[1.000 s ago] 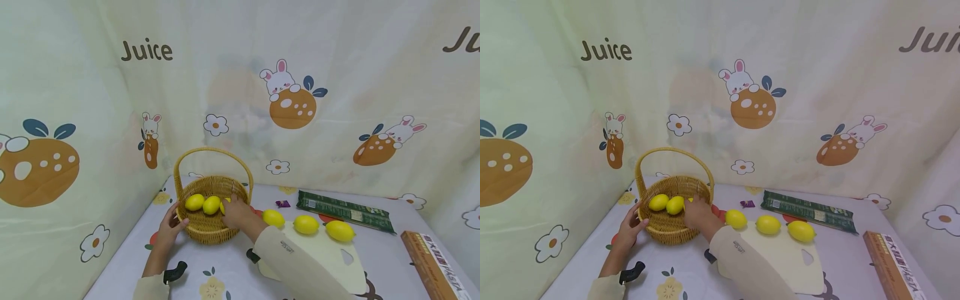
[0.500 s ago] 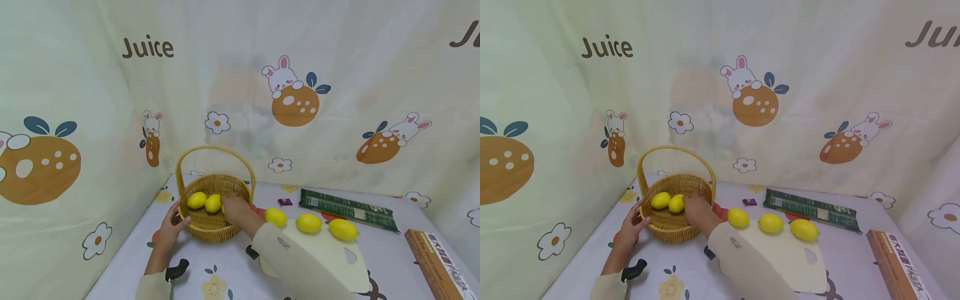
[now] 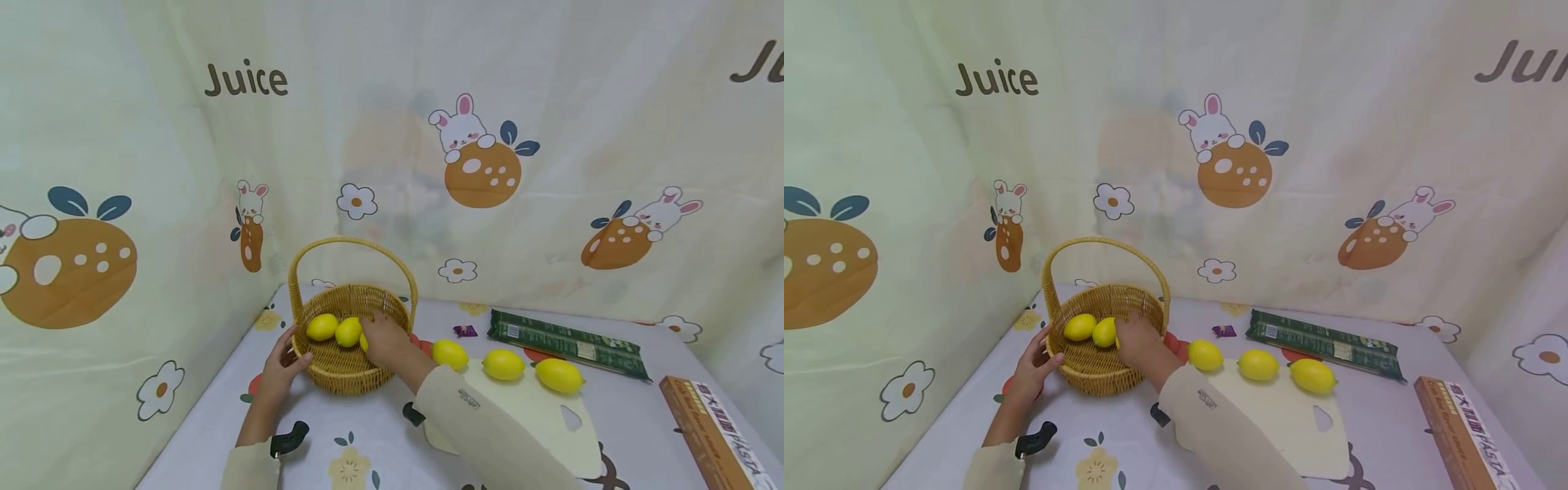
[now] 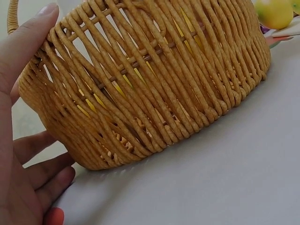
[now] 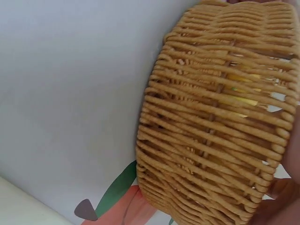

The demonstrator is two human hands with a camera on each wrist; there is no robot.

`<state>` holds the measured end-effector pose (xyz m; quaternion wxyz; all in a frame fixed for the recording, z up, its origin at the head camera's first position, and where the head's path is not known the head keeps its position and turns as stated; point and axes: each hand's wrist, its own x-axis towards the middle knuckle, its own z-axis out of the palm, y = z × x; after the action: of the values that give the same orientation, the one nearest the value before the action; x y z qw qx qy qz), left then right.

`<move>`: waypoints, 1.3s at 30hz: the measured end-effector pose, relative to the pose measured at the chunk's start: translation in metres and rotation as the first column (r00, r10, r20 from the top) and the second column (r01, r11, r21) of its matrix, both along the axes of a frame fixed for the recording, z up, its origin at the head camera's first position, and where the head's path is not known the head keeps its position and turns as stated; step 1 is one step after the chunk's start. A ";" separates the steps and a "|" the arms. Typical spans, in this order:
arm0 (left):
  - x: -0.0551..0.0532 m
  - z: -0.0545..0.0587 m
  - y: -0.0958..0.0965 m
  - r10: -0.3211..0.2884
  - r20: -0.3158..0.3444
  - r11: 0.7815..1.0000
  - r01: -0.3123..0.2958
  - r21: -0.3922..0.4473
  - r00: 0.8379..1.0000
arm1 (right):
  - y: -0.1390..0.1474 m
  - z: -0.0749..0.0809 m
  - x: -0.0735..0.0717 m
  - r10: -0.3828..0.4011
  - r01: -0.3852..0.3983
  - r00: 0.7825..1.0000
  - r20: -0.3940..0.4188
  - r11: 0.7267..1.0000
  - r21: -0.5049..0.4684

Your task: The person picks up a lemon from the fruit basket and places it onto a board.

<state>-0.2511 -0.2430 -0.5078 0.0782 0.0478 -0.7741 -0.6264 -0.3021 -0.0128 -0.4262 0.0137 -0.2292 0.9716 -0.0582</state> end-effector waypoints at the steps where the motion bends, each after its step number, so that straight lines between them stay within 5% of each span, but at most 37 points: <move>1: 0.000 0.000 0.000 0.000 0.000 1.000 0.000 -0.001 1.000 | 0.000 0.001 0.001 -0.001 0.001 1.000 -0.001 1.000 -0.009; 10: 0.001 -0.002 -0.001 -0.007 -0.015 1.000 0.007 -0.009 1.000 | 0.007 0.011 0.015 -0.007 0.005 1.000 -0.016 0.994 -0.109; 24: -0.001 -0.005 0.003 -0.006 -0.015 1.000 0.007 0.005 1.000 | 0.045 0.029 0.043 0.096 -0.114 0.989 -0.109 0.979 -0.168; 33: -0.004 -0.003 0.002 -0.013 -0.018 1.000 0.013 0.003 1.000 | 0.065 0.024 0.057 0.142 -0.181 0.967 -0.209 0.967 -0.181; 39: -0.002 -0.004 -0.001 -0.015 0.001 1.000 0.015 -0.005 1.000 | 0.077 0.018 0.070 0.137 -0.182 0.969 -0.206 0.959 -0.218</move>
<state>-0.2532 -0.2438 -0.5119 0.0734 0.0422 -0.7759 -0.6251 -0.2320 0.0642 -0.4077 -0.1009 -0.3115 0.9329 -0.1498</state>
